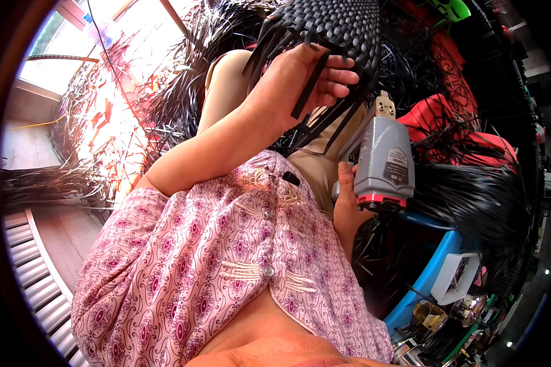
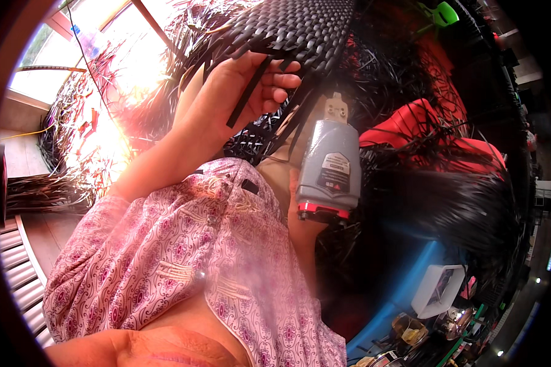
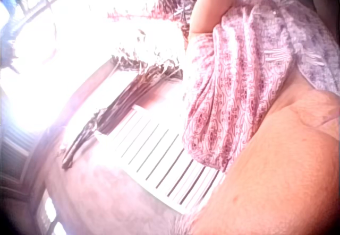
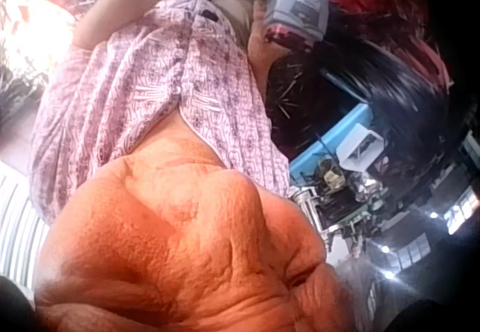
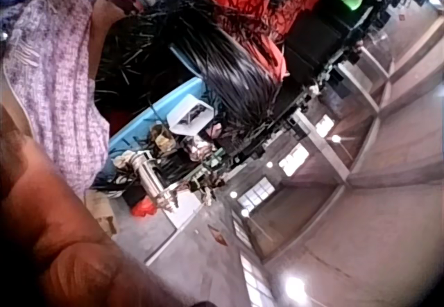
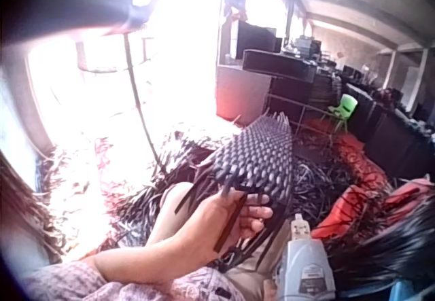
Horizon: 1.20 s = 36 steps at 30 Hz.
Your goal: The person sits on the floor and uses a pneumatic staple gun to attach black synthetic strands to the frame of a wicker chair. They repeatedly reload the staple gun with a strip of staples from a nearby container.
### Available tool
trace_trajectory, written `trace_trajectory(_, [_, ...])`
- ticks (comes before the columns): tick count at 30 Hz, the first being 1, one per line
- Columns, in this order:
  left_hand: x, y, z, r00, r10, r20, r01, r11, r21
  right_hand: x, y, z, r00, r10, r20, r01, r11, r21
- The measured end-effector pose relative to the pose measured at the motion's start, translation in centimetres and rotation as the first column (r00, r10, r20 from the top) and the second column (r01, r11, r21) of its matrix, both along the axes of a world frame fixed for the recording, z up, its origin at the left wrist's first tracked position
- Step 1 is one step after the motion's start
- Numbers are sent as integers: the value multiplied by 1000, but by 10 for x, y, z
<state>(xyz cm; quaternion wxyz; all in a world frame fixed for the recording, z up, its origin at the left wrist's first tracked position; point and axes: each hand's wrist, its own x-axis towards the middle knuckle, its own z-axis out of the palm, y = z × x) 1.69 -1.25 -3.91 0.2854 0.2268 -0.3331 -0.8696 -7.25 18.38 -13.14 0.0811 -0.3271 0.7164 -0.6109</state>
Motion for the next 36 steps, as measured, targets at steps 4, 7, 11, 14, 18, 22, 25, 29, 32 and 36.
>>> trace_trajectory(4, [-2,3,-12,973,-54,-224,69,996,62,0,-2,-5,998,8,-68,-12,998,-54])
trace_trajectory(7, [-7,8,-23,877,-18,-480,140,965,220,0,-3,7,976,25,-217,-5,996,91])
trace_trajectory(11, [-8,14,-30,815,-12,-580,217,933,285,-2,-2,4,973,33,-227,-6,993,116])
trace_trajectory(14, [-10,16,-34,826,-12,-563,193,945,263,-1,-2,1,978,30,-208,-10,995,96])
trace_trajectory(18, [-14,10,-35,846,2,-533,171,946,275,-2,1,-1,960,76,-269,-19,978,208])
trace_trajectory(22, [-17,4,-30,839,15,-544,165,946,280,-3,2,-13,953,68,-294,-16,984,178])
trace_trajectory(25, [-14,2,-26,782,-3,-624,230,931,283,-3,4,-14,968,89,-233,-39,977,211])
trace_trajectory(29, [-14,1,-26,792,-19,-610,209,947,242,-6,4,-18,975,107,-194,-59,970,235])
trace_trajectory(32, [-14,0,-30,753,-38,-657,243,944,225,-4,3,-17,973,80,-217,-46,986,161])
trace_trajectory(36, [-14,3,-31,716,-57,-696,253,950,182,-1,0,-9,982,61,-181,-45,995,92])
